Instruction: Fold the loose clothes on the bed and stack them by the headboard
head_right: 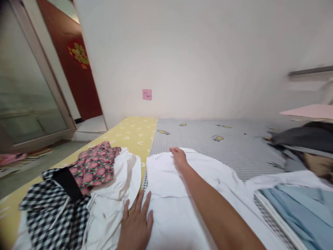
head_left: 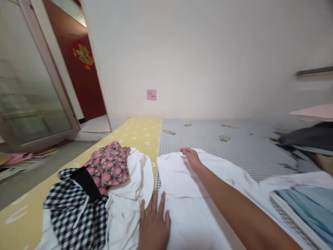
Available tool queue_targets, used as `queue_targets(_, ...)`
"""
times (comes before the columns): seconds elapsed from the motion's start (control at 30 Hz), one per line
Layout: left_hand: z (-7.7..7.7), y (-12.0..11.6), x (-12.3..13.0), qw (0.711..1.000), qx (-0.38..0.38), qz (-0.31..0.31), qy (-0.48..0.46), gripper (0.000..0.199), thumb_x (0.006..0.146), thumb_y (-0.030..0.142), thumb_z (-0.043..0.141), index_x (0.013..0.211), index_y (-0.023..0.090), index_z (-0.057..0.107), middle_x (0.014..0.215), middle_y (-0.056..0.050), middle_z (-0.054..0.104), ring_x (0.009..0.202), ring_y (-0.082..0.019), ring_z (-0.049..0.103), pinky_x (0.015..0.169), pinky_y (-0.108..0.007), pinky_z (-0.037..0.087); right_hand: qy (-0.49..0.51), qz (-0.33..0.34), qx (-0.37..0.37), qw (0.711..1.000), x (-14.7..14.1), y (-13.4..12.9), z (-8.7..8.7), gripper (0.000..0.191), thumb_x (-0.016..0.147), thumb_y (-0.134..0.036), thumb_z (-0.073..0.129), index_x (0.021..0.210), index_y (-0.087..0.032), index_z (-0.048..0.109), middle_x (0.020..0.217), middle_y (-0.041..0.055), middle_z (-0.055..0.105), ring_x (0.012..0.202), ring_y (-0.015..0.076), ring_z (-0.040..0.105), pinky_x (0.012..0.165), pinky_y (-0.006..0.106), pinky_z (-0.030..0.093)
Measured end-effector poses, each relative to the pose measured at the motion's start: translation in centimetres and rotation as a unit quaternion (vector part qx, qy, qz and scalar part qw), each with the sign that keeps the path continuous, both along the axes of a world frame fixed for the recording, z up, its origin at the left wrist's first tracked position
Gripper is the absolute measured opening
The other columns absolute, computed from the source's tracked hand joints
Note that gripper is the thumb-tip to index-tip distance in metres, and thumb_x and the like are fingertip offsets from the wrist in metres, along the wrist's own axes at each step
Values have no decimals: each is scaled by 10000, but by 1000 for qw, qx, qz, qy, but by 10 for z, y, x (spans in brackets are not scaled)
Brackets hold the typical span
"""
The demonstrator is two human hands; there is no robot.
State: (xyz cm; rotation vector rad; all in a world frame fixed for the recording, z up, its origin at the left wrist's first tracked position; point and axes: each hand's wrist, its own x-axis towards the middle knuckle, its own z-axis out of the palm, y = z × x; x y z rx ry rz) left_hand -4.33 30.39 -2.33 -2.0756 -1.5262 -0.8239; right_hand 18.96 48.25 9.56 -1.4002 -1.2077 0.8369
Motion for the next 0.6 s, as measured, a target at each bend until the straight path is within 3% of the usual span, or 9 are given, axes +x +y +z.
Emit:
queue_targets(0.17, 6, 3, -2, 999, -26, -19, 8, 516, 933, 257, 434, 1443, 240, 512, 1498, -133, 522, 1263, -242, 591, 1210, -529, 131, -75, -140, -39, 986, 133, -76, 44, 295, 840, -292, 550, 1060, -147, 683, 845, 64, 716, 618, 132, 638, 602, 267, 488)
queue_targets(0.23, 8, 4, -1, 999, -30, -18, 1, 509, 938, 275, 407, 1429, 219, 531, 1481, -149, 537, 1239, -266, 608, 1190, -556, 185, -116, -181, -48, 975, 167, -115, 55, 316, 812, -289, 530, 1048, -154, 690, 762, 42, 690, 547, 126, 586, 573, 269, 453)
queue_targets(0.3, 10, 5, -1, 999, -36, -18, -2, 513, 941, 287, 385, 1424, 210, 538, 1467, -158, 548, 1221, -280, 619, 1173, -575, 220, -155, -182, -54, 969, 179, -153, 50, 346, 784, -326, 554, 1061, -179, 700, 772, 34, 694, 568, 145, 593, 616, 296, 467)
queue_targets(0.4, 11, 6, -1, 999, -48, -15, -4, 519, 940, 298, 375, 1427, 216, 536, 1471, -158, 543, 1223, -283, 620, 1172, -586, 231, -200, -131, -65, 969, 162, -199, 10, 578, 677, -412, 691, 1225, -229, 668, 1132, 96, 718, 917, 243, 680, 842, 380, 505)
queue_targets(0.47, 10, 5, -2, 998, -58, -11, -8, 520, 938, 299, 375, 1426, 220, 537, 1476, -153, 538, 1246, -284, 605, 1181, -588, 223, -282, -88, -91, 951, 141, -220, -29, 856, 591, -425, 767, 1397, -232, 553, 1458, 148, 544, 1279, 334, 536, 1043, 477, 411)
queue_targets(0.5, 10, 5, -3, 998, -64, -10, -12, 519, 937, 297, 376, 1423, 223, 541, 1479, -150, 536, 1262, -285, 595, 1186, -589, 218, -339, -87, -113, 930, 131, -226, -48, 899, 607, -440, 761, 1445, -242, 503, 1531, 152, 465, 1374, 358, 442, 1096, 537, 341)
queue_targets(0.6, 11, 4, -4, 995, -89, -16, -41, 515, 931, 296, 392, 1419, 240, 548, 1489, -142, 525, 1318, -287, 551, 1203, -592, 186, -415, -126, -118, 893, 116, -233, -87, 549, 865, -461, 488, 1390, -315, 554, 1543, 79, 463, 1424, 306, 384, 1116, 592, 272)
